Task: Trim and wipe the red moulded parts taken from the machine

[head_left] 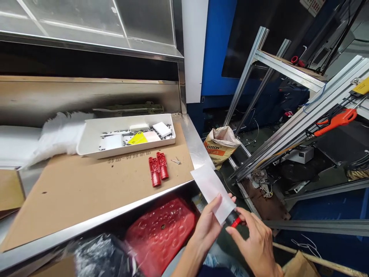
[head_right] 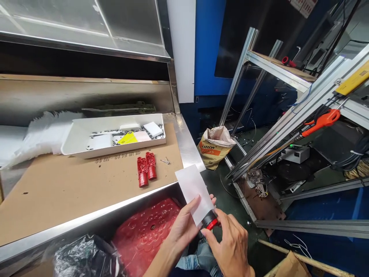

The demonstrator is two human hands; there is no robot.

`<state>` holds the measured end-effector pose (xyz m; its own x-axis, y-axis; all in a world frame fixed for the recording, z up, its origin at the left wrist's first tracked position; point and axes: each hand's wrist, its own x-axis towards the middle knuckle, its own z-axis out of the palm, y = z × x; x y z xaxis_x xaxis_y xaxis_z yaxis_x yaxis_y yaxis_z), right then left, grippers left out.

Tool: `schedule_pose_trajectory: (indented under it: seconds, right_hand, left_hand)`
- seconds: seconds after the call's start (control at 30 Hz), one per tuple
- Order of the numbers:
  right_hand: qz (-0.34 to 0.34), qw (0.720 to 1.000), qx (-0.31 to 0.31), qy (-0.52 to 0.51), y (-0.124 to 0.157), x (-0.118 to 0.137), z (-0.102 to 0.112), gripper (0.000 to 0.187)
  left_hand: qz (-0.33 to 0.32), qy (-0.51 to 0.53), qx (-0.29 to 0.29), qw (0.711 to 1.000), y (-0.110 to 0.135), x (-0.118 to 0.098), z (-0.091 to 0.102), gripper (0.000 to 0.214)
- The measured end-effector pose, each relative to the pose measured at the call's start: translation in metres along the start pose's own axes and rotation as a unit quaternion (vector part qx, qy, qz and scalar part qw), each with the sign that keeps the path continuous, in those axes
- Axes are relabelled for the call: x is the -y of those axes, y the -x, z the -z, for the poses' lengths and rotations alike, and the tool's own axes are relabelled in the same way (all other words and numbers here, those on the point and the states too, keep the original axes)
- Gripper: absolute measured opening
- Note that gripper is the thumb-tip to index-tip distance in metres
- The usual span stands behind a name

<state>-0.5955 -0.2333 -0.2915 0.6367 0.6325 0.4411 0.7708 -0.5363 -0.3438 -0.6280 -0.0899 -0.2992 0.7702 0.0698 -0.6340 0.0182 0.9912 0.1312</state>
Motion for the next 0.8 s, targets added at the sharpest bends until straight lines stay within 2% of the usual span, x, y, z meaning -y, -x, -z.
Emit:
schedule_pose_trajectory:
  seconds: [0.2,0.4,0.57,0.63,0.8]
  right_hand:
    - [-0.037,0.999,0.01,-0.02,-0.008,-0.003,-0.009,0.053]
    - [-0.054,0.994,0.039,-0.088,-0.023,-0.012,-0.003,0.025]
    - [-0.006,0.993,0.088,-0.082,-0.038,-0.008,-0.004,0.018]
    - [0.023,0.992,0.094,-0.077,-0.042,-0.004,-0.006,0.021]
    - [0.08,0.988,0.108,-0.076,-0.047,0.008,-0.013,0.027]
  left_hand:
    - [0.027,0.05,0.029,0.998,-0.006,0.008,0.005,0.02]
    - [0.103,0.097,0.027,0.99,-0.004,0.012,0.012,0.029]
    - [0.111,0.127,0.006,0.986,-0.001,0.013,0.023,0.025]
    - [0.107,0.141,0.007,0.984,0.002,0.012,0.026,0.026]
    - [0.11,0.161,0.032,0.98,0.014,0.005,0.038,0.04]
